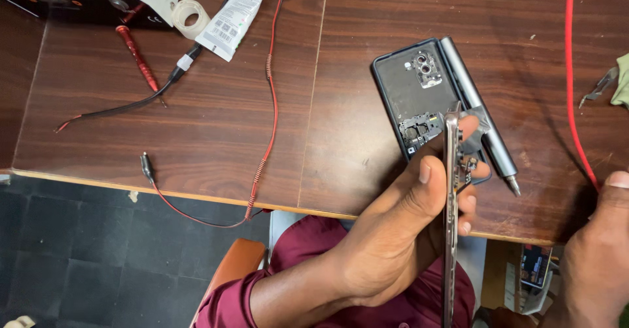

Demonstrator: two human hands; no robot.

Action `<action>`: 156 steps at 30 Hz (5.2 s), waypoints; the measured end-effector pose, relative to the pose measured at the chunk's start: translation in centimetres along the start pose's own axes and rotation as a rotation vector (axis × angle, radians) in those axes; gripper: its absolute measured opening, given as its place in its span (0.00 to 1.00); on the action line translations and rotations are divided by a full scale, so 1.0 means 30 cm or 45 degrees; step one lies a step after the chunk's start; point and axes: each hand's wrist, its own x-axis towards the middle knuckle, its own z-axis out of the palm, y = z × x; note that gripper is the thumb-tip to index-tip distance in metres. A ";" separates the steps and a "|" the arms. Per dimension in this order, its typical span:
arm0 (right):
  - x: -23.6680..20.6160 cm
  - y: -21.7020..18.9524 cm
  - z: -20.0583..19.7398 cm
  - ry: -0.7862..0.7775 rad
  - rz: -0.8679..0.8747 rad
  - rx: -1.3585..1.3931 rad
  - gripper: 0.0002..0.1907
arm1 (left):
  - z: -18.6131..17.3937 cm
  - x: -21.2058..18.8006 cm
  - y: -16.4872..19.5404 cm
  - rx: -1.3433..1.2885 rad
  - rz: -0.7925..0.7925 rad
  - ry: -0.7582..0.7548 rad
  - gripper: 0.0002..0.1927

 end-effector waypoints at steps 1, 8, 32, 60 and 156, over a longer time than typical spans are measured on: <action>0.000 0.015 -0.002 -0.002 -0.026 -0.022 0.21 | 0.001 0.003 -0.003 0.008 0.006 0.013 0.41; -0.003 0.078 -0.006 -0.028 -0.164 0.006 0.19 | -0.001 0.010 -0.010 0.048 0.023 0.078 0.38; 0.000 -0.025 -0.005 -0.096 0.009 0.293 0.19 | -0.047 0.028 0.010 -0.417 -0.032 -0.091 0.41; 0.007 0.019 0.028 0.128 -0.172 0.389 0.03 | -0.082 0.099 0.049 -0.769 0.041 -0.352 0.48; -0.162 -0.267 -0.027 -0.119 -0.623 0.751 0.19 | -0.118 0.133 0.090 -0.622 0.127 -0.311 0.40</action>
